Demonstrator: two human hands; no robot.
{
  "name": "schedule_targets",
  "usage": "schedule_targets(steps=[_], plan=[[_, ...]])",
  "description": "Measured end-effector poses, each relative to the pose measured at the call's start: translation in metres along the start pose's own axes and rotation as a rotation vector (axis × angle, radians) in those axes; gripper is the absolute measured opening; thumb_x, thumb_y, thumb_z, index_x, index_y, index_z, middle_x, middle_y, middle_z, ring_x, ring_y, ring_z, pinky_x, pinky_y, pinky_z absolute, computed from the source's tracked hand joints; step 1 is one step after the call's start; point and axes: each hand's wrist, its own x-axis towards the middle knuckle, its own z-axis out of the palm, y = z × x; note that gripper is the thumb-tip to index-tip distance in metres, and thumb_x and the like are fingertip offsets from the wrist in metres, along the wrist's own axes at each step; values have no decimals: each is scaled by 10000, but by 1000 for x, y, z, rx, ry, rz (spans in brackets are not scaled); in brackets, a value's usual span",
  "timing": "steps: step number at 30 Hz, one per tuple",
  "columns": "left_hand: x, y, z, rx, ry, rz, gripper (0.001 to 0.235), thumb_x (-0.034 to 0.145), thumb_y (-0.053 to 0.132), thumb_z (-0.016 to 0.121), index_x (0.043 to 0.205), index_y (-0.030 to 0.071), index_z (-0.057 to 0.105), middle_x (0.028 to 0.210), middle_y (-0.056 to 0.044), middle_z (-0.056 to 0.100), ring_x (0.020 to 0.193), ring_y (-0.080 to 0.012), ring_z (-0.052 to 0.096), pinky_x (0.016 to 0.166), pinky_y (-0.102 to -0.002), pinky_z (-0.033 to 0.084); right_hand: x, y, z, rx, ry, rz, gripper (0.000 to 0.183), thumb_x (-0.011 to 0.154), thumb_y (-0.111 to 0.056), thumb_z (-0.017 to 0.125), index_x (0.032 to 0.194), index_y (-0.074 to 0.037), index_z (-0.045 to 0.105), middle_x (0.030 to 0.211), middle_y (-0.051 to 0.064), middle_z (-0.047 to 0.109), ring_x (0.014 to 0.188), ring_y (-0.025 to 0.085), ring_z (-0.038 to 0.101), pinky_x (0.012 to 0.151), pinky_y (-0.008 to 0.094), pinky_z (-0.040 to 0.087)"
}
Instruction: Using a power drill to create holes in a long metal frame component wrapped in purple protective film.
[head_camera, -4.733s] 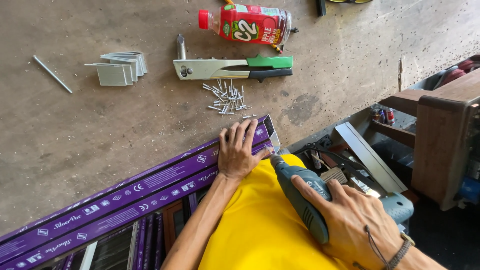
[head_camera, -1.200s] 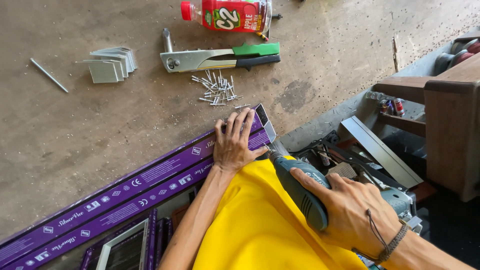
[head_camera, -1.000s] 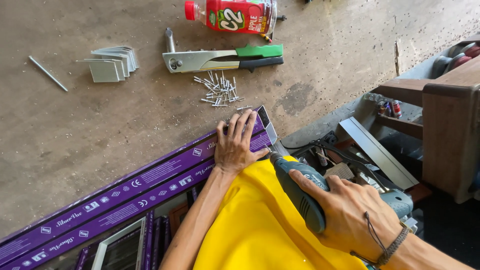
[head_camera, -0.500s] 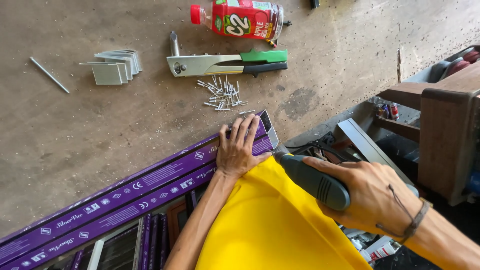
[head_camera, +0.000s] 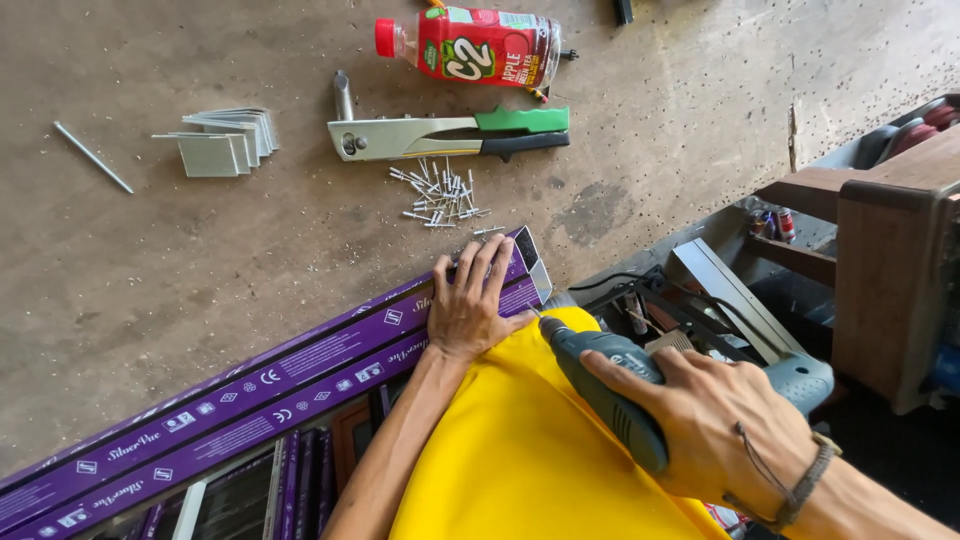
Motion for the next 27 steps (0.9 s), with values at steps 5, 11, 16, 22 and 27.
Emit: schedule_targets(steps=[5, 11, 16, 22, 27], plan=[[-1, -2, 1, 9, 12, 5, 1135, 740, 885, 690, 1544, 119, 462, 1556, -76, 514, 1334, -270, 534, 1052, -527, 403, -1, -5, 12, -64, -62, -60, 957, 895, -537, 608, 1675, -502, 55, 1094, 123, 533, 961, 380, 637, 720, 502, 558], [-2, -1, 1, -2, 17, 13, 1126, 740, 867, 701, 1546, 118, 460, 1556, -78, 517, 1336, -271, 535, 1051, -527, 399, -5, -12, 19, -95, 81, -147, 893, 894, -376, 579, 1667, -386, 133, 983, 156, 556, 817, 390, 648, 621, 513, 586], [-1, 0, -1, 1, 20, 5, 1156, 717, 857, 735, 1553, 113, 446, 1558, -73, 518, 1335, -273, 538, 1056, -529, 401, -4, -15, 27, -65, 5, -48, 1020, 848, -717, 632, 1666, -454, 82, 1030, 135, 561, 863, 369, 671, 649, 503, 576], [-2, 0, 1, -13, 15, 3, 1138, 729, 847, 725, 1553, 113, 446, 1559, -76, 516, 1343, -277, 535, 1056, -542, 400, -5, -14, 36, -113, 136, -113, 856, 911, -400, 525, 1671, -384, 129, 945, 152, 537, 751, 355, 650, 590, 490, 576], [-3, -1, 1, -31, 13, 3, 1139, 730, 845, 726, 1554, 112, 442, 1560, -86, 515, 1350, -285, 529, 1069, -547, 391, -5, -14, 47, -239, 200, -200, 836, 926, -317, 485, 1677, -306, 120, 1015, 226, 528, 826, 423, 640, 567, 467, 593]])
